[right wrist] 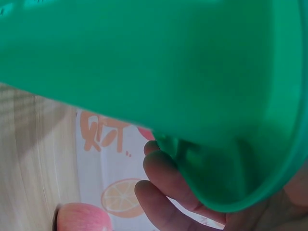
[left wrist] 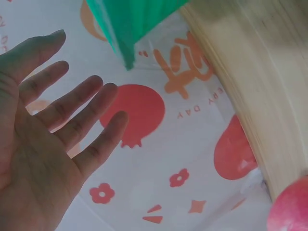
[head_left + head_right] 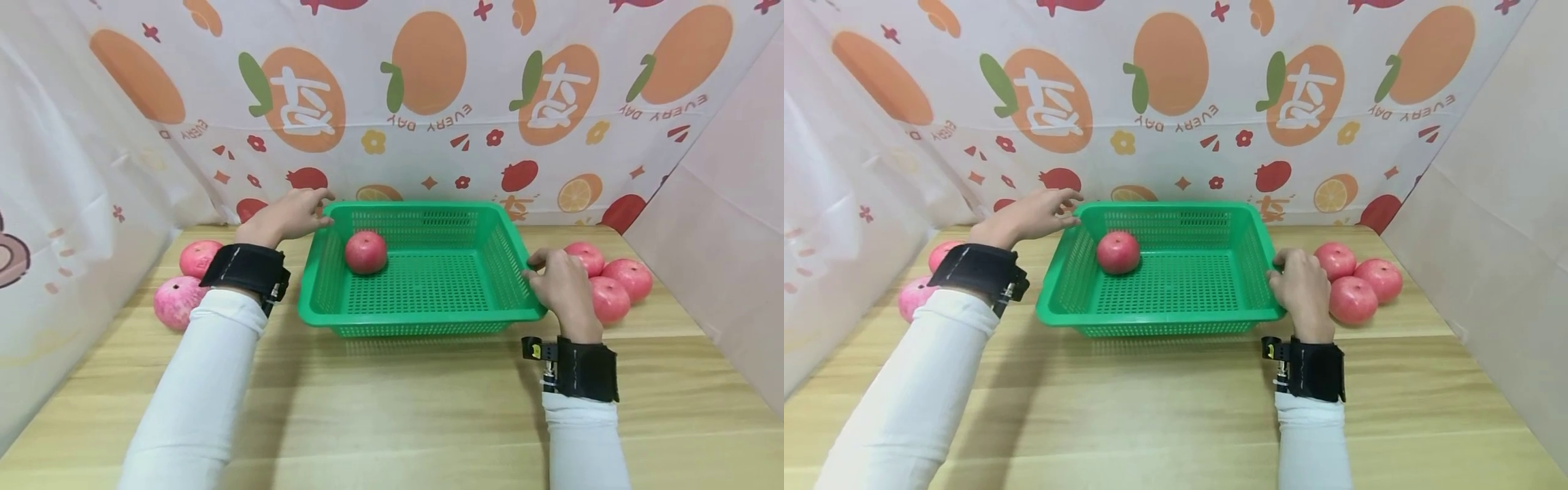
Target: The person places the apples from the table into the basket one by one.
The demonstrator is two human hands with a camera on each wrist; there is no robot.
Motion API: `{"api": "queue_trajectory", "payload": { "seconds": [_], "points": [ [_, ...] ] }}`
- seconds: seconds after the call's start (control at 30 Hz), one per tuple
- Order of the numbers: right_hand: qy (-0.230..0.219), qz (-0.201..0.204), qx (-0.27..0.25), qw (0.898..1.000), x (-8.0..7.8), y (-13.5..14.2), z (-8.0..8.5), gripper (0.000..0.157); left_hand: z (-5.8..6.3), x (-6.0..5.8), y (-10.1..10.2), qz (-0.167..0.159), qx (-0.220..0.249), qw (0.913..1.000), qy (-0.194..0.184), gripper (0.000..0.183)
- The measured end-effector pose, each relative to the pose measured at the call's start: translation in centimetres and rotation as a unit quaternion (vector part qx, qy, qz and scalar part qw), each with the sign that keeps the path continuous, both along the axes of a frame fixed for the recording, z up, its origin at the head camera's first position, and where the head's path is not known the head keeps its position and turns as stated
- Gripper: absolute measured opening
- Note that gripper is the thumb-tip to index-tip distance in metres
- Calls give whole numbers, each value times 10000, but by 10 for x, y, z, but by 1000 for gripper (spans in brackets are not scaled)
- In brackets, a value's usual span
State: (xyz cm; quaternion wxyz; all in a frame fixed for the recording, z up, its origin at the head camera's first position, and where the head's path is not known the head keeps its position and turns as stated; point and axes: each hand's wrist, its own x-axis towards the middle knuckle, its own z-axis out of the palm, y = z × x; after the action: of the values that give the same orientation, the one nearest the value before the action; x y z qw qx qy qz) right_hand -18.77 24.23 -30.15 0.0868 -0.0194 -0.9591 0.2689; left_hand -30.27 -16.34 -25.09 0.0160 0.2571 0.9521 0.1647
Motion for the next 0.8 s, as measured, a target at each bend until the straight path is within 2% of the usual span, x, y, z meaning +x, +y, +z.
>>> {"api": "queue_trajectory", "payload": {
  "seconds": [0.33, 0.57, 0.8],
  "points": [
    [-2, 18, -13, 10000, 0, -1, 1, 29, -15, 5, -8, 112, 99, 9999, 25, 50],
    [-65, 20, -34, 10000, 1, -1, 1, 30, -16, 12, -18, 272, 202, 9994, -37, 52],
    [-77, 25, -20, 10000, 0, -1, 1, 30, -18, 19, -27, 516, -67, 9986, -56, 55]
  ]
}}
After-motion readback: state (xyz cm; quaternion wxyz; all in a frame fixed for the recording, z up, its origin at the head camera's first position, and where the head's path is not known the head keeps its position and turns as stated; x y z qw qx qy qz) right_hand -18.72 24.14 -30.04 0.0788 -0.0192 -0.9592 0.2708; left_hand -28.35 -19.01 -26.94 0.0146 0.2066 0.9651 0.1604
